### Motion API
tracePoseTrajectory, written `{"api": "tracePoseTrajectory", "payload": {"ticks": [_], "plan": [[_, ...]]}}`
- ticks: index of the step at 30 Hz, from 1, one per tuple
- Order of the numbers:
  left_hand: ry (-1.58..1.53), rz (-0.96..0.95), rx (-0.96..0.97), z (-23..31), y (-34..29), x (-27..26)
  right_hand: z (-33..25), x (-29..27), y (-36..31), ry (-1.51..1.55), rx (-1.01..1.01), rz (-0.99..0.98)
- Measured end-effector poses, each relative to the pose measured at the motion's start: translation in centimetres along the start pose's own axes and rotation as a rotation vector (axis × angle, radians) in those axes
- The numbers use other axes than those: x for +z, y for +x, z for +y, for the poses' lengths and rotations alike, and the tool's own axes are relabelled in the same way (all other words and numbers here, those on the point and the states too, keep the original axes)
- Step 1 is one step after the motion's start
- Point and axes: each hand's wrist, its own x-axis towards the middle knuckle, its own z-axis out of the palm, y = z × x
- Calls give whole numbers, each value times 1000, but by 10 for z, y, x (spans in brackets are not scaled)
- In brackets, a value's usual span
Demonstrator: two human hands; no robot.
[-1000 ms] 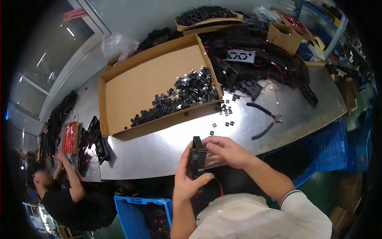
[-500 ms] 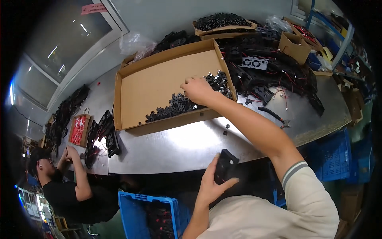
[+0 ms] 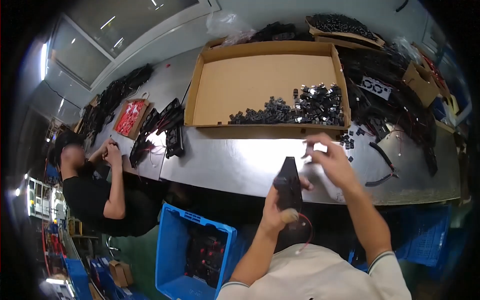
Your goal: Manually inserting small components into a plastic housing and securing them using pliers.
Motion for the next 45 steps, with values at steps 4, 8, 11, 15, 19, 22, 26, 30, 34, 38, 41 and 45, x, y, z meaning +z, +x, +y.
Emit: {"api": "tracePoseTrajectory", "payload": {"ticks": [4, 8, 11, 15, 19, 22, 26, 30, 34, 38, 41, 45], "plan": [[123, 121, -64, 10, 10, 7, 1, 10, -52, 331, 245, 23], [566, 56, -80, 16, 19, 10, 2, -22, -68, 231, 205, 201], [1177, -173, 62, 21, 27, 17, -2, -37, -87, 322, 186, 251], [1186, -243, 52, 20, 26, 23, -7, -40, -98, 387, 152, 204], [641, -16, -233, 15, 15, 13, -14, -31, -99, 323, 114, 142], [284, 92, -256, 7, 14, 17, -14, -19, -96, 286, 73, 107], [176, 98, -307, 5, 3, 11, -16, -5, -86, 263, 59, 53], [192, 133, -271, 2, -3, 5, -12, -2, -81, 116, 20, 20], [380, 55, -209, 1, 4, 8, -15, -5, -80, -24, -56, -2], [519, 5, -209, 13, 16, 20, -19, -10, -83, 36, -9, 23], [1042, -175, -183, 37, 34, 42, -3, -22, -89, 146, 36, 71], [1742, -574, -110, 35, 62, 51, 1, -52, -97, -412, 24, 76]]}}
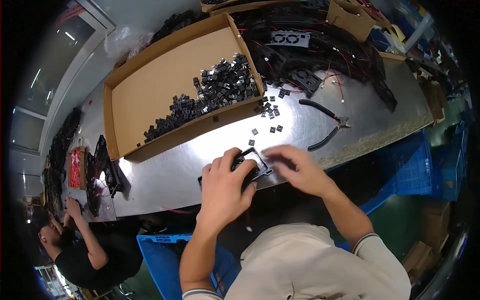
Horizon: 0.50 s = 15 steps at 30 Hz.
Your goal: Manually inserting small components into a plastic housing and securing them using pliers.
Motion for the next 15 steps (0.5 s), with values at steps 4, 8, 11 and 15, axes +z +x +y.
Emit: {"api": "tracePoseTrajectory", "payload": {"ticks": [4, 8, 11, 15], "plan": [[-20, -53, 64, -11, 0, 16, -3, -3, 7, 57, -80, 60], [-69, -38, 45, -14, 1, 18, -10, -2, 17, -283, -246, -117], [-214, -44, -24, -18, 2, 17, -15, -2, 23, -431, -303, -164], [-168, 91, -8, -29, -5, 24, -16, -1, 31, -594, -361, -173]]}}
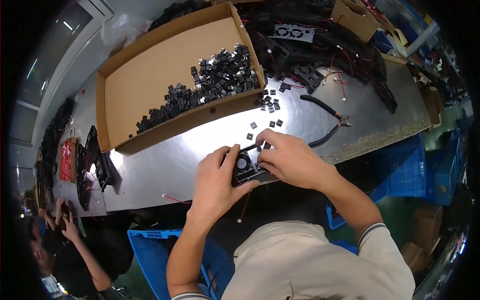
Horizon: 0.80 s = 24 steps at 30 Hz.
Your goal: Manually inserting small components into a plastic housing and securing them using pliers.
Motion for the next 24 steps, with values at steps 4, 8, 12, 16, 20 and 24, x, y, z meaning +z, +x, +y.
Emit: {"api": "tracePoseTrajectory", "payload": {"ticks": [4, 8, 12, 16, 20, 24], "plan": [[178, -48, -21, 1, -2, -1, -3, -2, 5, -2, 4, -25], [232, -16, 45, -1, -2, -2, -1, 1, 8, -68, -26, -41], [251, 4, 48, 4, 0, -2, 4, 3, 7, -21, -31, -66], [235, -36, 11, 6, 0, -2, 5, 2, 7, -30, -78, -55], [236, -30, -21, 8, 0, -1, 13, -4, 6, 78, -15, -99], [216, -32, -38, 8, -1, -1, 6, -15, 7, 101, 84, 15]]}}
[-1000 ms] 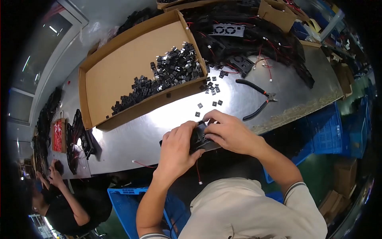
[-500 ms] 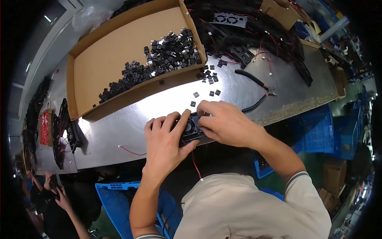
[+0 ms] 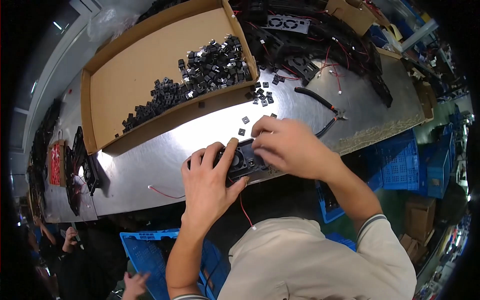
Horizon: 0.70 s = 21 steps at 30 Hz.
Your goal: Manually inserting small components into a plastic housing and securing them using pliers.
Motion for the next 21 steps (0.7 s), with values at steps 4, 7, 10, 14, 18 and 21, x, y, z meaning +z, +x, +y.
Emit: {"api": "tracePoseTrajectory", "payload": {"ticks": [4, 7, 10, 14, 18, 21], "plan": [[7, 11, 0, -1, -1, 1, -7, 12, 0, -174, -102, -101], [3, 4, -13, -2, -2, 1, -6, 15, 1, -167, -91, -123], [4, 1, 11, -3, -1, 1, -3, 14, 5, -167, -68, -179], [44, 8, 10, -3, 1, -1, -1, 14, 10, -154, -66, -201], [33, 19, -15, -3, 2, -1, 0, 15, 11, -152, -110, -155], [26, 32, -17, -6, -1, 2, -7, 11, 14, -165, -51, -222]]}}
